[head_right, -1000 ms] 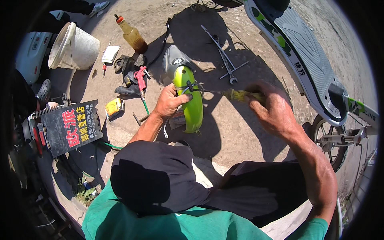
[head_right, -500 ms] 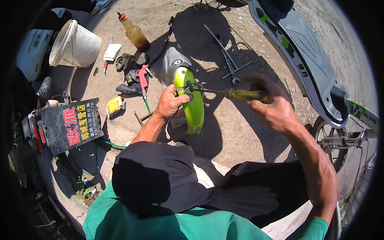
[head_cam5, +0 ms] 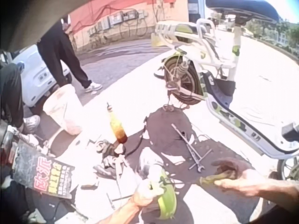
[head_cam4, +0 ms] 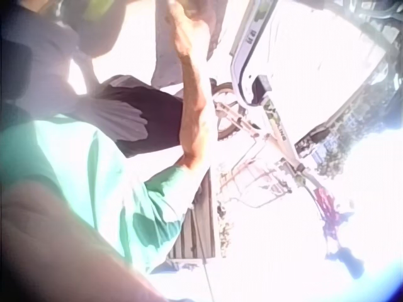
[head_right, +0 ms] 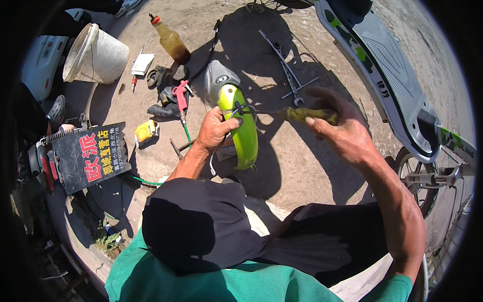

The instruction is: The person uses a screwdriver to remove screws from a green scooter part, then wraps wires with electrical tape. They reattach the wires to the scooter part and secure it with a screwdriver.

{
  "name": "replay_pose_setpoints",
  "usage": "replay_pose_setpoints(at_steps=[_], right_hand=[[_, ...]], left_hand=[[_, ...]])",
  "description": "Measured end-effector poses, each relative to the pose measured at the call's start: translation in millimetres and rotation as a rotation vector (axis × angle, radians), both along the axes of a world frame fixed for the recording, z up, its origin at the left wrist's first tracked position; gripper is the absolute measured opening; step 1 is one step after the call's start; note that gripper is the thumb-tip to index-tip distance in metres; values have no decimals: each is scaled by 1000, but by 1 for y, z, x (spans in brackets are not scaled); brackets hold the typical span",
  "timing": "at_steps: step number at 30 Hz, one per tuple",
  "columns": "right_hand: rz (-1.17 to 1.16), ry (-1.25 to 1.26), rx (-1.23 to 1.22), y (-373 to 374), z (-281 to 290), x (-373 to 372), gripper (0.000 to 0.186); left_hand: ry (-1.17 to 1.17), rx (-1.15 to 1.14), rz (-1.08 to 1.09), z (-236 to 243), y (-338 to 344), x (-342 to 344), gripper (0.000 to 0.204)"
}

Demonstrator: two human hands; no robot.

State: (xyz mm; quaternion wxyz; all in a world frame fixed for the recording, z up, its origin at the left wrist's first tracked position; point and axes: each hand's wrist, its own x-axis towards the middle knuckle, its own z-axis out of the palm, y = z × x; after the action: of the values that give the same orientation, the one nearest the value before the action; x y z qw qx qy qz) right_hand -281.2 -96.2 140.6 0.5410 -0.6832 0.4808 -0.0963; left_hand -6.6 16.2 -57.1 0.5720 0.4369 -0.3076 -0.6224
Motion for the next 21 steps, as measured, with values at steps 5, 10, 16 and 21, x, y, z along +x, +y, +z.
replay_pose_setpoints(at_steps=[5,10,16,21], right_hand=[[-28,175,167,-11,-5,-9,58],[73,-116,-195,-5,-40,0,54],[14,188,279,-22,-1,-13,61],[168,-118,-131,-17,-54,-8,64]], left_hand=[[-17,5,-26,1,-1,-1,31],[28,16,20,3,10,8,30],[77,-10,-16,0,-1,-4,32],[22,16,29,3,14,12,36]])
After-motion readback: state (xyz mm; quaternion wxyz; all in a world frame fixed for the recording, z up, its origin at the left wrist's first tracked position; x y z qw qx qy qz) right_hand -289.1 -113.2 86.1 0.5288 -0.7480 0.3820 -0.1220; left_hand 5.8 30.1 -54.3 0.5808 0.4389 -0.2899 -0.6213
